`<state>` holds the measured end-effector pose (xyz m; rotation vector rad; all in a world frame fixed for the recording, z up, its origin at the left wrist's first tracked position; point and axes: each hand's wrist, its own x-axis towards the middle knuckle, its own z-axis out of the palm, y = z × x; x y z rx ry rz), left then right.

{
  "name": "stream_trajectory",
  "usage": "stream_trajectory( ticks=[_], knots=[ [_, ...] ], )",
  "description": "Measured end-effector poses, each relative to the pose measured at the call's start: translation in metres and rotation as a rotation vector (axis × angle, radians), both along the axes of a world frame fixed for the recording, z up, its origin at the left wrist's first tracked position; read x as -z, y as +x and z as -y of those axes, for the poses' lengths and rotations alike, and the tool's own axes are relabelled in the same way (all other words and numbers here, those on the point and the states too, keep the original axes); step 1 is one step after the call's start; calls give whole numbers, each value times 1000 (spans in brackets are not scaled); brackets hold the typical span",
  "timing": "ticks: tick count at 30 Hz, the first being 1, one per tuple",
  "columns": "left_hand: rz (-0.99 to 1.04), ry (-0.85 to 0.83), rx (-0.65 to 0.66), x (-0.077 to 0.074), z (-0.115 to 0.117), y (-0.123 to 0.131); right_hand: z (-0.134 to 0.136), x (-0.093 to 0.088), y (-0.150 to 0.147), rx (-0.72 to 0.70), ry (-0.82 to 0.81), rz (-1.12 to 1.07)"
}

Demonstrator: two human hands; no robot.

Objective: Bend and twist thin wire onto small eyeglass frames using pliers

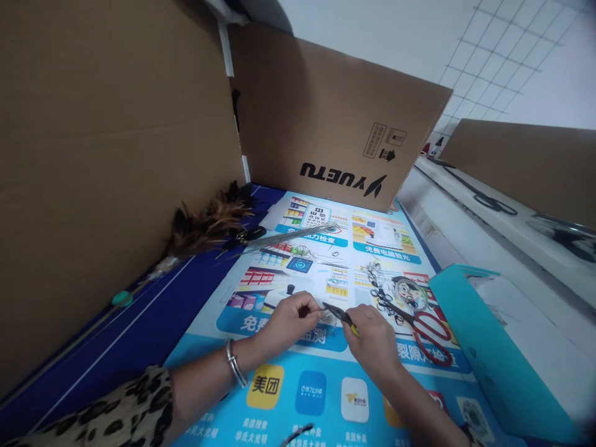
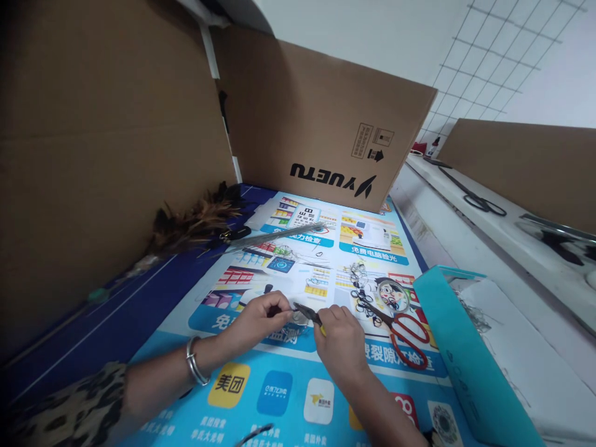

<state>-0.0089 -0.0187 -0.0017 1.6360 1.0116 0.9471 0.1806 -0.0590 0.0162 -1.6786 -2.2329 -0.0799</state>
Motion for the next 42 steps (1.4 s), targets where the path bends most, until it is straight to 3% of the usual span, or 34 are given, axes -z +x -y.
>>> stream_trajectory(
  ticks=[42],
  knots=[
    [107,-174,48,4,1,0,-1,0,4,-38,73,-21]
  ],
)
